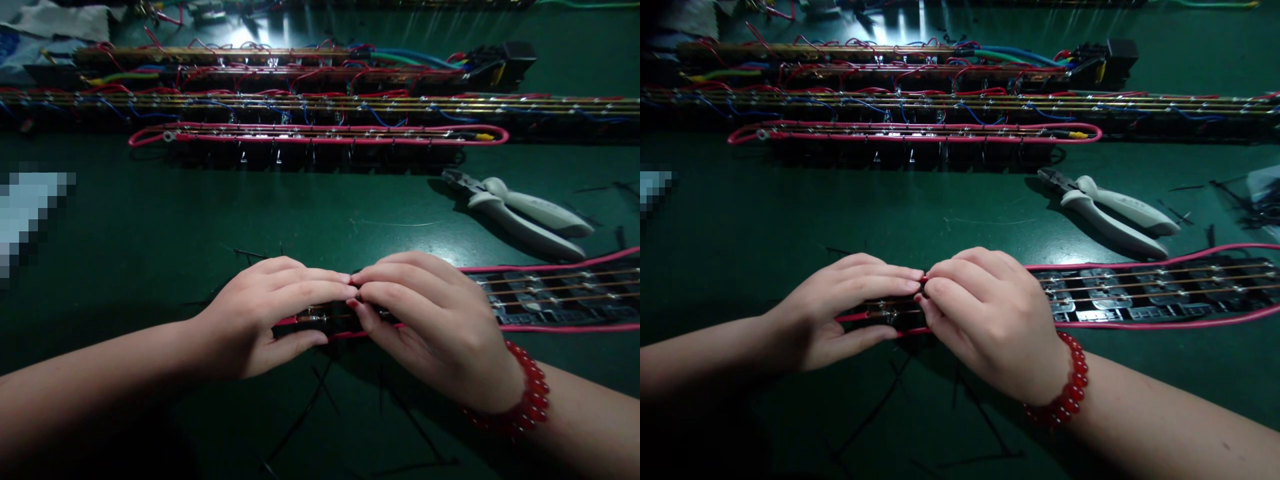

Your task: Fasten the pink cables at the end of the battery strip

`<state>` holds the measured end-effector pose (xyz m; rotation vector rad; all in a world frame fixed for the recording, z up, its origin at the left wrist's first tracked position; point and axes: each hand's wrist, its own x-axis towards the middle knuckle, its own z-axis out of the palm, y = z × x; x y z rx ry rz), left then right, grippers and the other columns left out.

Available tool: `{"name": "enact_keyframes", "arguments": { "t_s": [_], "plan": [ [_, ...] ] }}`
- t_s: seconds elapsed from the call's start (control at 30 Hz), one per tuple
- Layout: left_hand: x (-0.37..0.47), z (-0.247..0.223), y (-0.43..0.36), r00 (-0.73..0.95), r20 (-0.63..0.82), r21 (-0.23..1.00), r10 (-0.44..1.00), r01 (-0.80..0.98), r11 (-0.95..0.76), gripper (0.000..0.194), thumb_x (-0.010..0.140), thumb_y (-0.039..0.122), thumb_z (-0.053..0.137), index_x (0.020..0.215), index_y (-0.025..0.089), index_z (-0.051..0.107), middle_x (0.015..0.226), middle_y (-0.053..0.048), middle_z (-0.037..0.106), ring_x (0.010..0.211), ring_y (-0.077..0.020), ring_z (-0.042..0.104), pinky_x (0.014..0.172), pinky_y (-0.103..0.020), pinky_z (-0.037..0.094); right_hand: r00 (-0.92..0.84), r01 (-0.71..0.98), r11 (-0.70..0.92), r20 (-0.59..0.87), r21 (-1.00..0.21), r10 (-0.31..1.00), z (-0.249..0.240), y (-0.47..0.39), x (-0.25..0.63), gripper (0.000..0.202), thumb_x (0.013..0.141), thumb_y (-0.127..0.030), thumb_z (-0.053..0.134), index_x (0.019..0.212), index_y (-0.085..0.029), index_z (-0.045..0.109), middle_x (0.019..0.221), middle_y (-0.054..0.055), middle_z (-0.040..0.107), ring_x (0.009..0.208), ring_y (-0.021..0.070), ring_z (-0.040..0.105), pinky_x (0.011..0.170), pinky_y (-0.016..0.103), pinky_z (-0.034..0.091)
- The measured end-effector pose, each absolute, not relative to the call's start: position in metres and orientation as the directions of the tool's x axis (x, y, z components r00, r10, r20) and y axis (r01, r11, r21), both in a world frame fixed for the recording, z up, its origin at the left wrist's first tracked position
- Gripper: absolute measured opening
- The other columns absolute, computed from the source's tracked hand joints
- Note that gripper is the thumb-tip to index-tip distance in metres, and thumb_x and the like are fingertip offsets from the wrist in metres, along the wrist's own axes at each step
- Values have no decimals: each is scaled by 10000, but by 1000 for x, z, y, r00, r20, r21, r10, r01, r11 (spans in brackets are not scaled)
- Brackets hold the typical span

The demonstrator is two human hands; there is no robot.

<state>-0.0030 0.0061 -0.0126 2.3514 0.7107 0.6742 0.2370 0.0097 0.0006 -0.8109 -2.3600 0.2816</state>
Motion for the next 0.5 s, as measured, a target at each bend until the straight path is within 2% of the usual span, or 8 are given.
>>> {"name": "enact_keyframes", "arguments": {
  "t_s": [0.27, 0.5],
  "plan": [
    [-2, -12, 6, 719, 283, 661, 635, 333, -672, 417, 919, 270, 619, 1314, 203, 503, 1343, -122, 622, 1211, -214, 615, 992, -372, 491, -607, 489, 782, 492, -387, 623, -1, 9, 237, 86, 862, -132, 635, 915, -183, 592, 906, 35, 725, 847, 184, 661, 757, 340, 530],
    [-2, -11, 5, 713, 292, 658, 637, 334, -675, 414, 914, 269, 627, 1303, 179, 514, 1334, -117, 628, 1212, -199, 610, 1001, -337, 474, -602, 500, 775, 488, -387, 632, -3, 8, 238, 100, 867, -128, 639, 934, -185, 591, 909, 33, 719, 856, 183, 656, 771, 336, 529]
  ]
}}
